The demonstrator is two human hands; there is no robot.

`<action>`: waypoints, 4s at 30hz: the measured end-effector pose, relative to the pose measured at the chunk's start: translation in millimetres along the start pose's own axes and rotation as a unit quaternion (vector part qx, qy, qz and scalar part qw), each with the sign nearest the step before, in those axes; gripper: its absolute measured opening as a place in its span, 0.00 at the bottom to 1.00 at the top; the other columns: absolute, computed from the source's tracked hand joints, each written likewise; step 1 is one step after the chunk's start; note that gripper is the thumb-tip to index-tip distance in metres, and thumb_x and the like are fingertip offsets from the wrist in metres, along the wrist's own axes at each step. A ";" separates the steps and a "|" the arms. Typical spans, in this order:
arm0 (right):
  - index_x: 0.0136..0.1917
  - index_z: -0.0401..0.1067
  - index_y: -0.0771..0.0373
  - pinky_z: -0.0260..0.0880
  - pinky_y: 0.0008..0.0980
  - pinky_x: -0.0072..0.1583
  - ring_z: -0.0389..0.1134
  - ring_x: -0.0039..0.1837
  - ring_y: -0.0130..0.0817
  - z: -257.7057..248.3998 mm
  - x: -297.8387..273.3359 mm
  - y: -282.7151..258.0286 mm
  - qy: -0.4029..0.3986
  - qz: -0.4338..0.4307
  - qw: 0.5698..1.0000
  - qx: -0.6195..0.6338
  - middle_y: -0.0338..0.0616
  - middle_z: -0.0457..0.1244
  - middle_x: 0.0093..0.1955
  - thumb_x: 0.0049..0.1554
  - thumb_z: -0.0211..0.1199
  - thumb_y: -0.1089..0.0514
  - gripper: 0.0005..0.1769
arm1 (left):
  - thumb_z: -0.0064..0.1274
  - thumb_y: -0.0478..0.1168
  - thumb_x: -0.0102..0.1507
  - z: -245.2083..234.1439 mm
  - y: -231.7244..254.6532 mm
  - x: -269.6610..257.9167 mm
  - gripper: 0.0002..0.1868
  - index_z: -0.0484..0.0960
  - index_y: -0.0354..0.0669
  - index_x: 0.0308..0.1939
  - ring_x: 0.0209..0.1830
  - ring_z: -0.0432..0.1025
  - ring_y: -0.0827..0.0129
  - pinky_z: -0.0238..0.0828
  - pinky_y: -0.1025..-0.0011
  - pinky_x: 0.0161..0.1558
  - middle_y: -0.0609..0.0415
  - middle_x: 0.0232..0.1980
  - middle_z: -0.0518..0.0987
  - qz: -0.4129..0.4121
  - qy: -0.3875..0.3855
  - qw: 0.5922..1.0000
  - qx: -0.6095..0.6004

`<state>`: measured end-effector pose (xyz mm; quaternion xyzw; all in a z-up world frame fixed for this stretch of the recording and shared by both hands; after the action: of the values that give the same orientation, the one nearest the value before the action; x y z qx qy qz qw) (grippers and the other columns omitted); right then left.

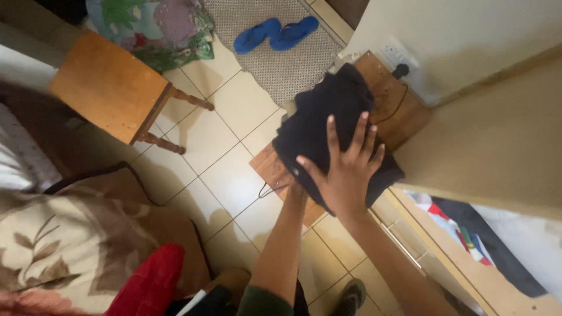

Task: The person removes several garments from hangers in a wardrobe, places them on a bed, and then folds them into neat stacks. The person handles shirts, a dress, a jacket, and pants, folding each item by hand and stacking them on a wooden surface.

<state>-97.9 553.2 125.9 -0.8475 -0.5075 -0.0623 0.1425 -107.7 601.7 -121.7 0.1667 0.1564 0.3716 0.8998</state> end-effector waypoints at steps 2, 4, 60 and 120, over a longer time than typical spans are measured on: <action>0.85 0.49 0.46 0.42 0.80 0.71 0.42 0.81 0.77 13.8 19.1 4.0 -0.003 0.013 1.000 -0.023 0.71 0.37 0.84 0.59 0.51 0.18 0.53 | 0.30 0.59 0.75 -17.8 -19.1 18.9 0.36 0.54 0.38 0.79 0.77 0.57 0.56 0.51 0.58 0.77 0.44 0.80 0.58 0.005 -0.004 1.000 0.000; 0.85 0.50 0.46 0.42 0.80 0.71 0.43 0.81 0.76 27.1 36.9 9.3 -0.009 0.017 0.999 -0.038 0.70 0.37 0.84 0.58 0.52 0.17 0.53 | 0.30 0.58 0.75 -34.4 -34.7 36.0 0.36 0.54 0.38 0.80 0.77 0.57 0.56 0.51 0.58 0.78 0.44 0.80 0.57 0.019 -0.010 1.000 0.000; 0.83 0.52 0.64 0.52 0.55 0.79 0.54 0.82 0.61 -132.0 -166.5 144.3 0.063 0.025 0.984 0.164 0.59 0.52 0.83 0.68 0.57 0.55 0.35 | 0.40 0.59 0.72 252.2 -21.1 -209.8 0.37 0.56 0.34 0.75 0.79 0.50 0.47 0.40 0.51 0.78 0.34 0.75 0.58 0.197 0.205 0.817 0.502; 0.75 0.58 0.60 0.46 0.51 0.76 0.49 0.80 0.44 -137.5 -216.7 325.3 -0.035 0.241 0.967 -0.074 0.48 0.52 0.79 0.49 0.59 0.67 0.40 | 0.57 0.41 0.59 364.1 -192.5 -124.3 0.27 0.78 0.58 0.64 0.77 0.55 0.41 0.48 0.45 0.74 0.43 0.77 0.63 0.170 -0.378 0.353 0.839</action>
<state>89.7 184.2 144.5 -0.9546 -0.2869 -0.0336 0.0723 74.7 316.5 143.8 0.9808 -0.0009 0.0894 0.1735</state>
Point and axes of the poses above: each hand's wrist, its own x-axis towards the middle knuckle, its own z-axis out of the palm, y = z × x, the point moved 10 cm from there along x, towards the middle knuckle
